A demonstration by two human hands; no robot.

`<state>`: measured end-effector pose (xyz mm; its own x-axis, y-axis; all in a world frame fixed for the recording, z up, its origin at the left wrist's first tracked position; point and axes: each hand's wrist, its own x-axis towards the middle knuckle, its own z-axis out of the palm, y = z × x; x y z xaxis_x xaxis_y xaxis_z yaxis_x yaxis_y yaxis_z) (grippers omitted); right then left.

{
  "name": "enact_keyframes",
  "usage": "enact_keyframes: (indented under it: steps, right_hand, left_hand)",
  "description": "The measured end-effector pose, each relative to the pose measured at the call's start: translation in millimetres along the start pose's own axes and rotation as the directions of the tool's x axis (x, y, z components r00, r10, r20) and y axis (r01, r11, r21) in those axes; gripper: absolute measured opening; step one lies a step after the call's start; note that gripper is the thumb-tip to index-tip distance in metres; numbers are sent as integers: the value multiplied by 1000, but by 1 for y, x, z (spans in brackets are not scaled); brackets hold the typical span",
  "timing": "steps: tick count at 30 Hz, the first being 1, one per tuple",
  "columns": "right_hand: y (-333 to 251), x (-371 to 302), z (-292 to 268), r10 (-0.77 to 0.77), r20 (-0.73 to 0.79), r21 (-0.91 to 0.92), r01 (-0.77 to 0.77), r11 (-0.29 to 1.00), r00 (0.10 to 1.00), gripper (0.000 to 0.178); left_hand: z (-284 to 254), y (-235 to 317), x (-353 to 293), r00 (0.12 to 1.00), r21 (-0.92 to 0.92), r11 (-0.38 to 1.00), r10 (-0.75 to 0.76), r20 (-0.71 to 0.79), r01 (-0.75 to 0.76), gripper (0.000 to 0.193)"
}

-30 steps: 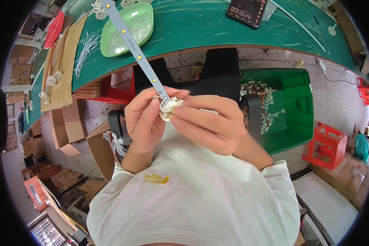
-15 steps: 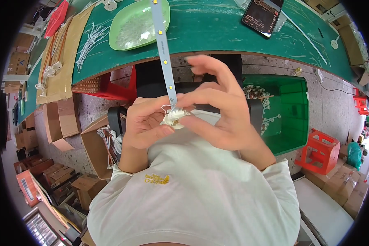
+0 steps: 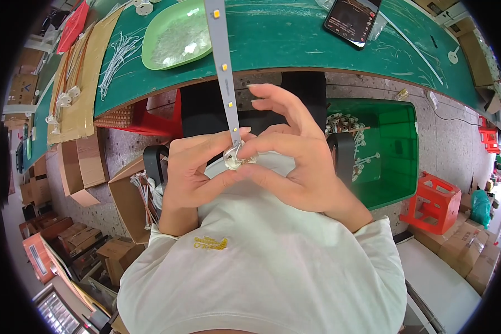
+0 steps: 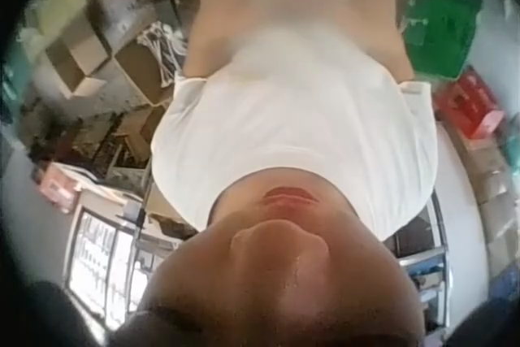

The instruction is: Assembling LED light strips into plastic bases and securing them with small clips.

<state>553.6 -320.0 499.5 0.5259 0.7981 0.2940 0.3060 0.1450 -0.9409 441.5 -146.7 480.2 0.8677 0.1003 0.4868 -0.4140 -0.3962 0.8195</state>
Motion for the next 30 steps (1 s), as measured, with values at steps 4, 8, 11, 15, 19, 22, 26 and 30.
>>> enact_keyframes:
  steps: [4, 8, 11, 15, 19, 22, 26, 30]
  right_hand:
    - [6, -2, -3, 107, 55, 216, -116, 969, 993, 17]
    - [12, -2, -5, 216, 129, 508, -252, 824, 968, 12]
    - [19, -5, -5, 214, 170, 642, -273, 716, 962, 12]
    - [26, -11, -4, 203, 202, 736, -285, 614, 958, 13]
    - [18, -20, 5, 68, -162, 386, 0, 922, 984, 13]
    - [25, -25, -1, -230, -201, -81, 218, 973, 952, 15]
    - [20, -22, -5, -263, -161, -56, 257, 965, 951, 11]
    - [17, -19, -5, -53, -59, 271, 67, 960, 997, 13]
  left_hand:
    - [4, -1, 1, 1000, 36, 999, 20, 15, -21, 54]
    - [2, 3, 4, 997, -29, 999, -23, 78, 26, 51]
    - [3, 2, 2, 989, -111, 990, -71, 129, 85, 49]
    - [14, -8, -5, 987, -337, 930, -121, 103, 149, 50]
    - [22, -11, -7, 977, -575, 790, -174, 121, 212, 48]
    - [27, -15, -12, 978, -742, 638, -132, 159, 207, 44]
    - [30, -19, -17, 970, -853, 461, -112, 217, 245, 43]
    - [32, -3, -14, 907, -895, 255, -314, 280, 365, 46]
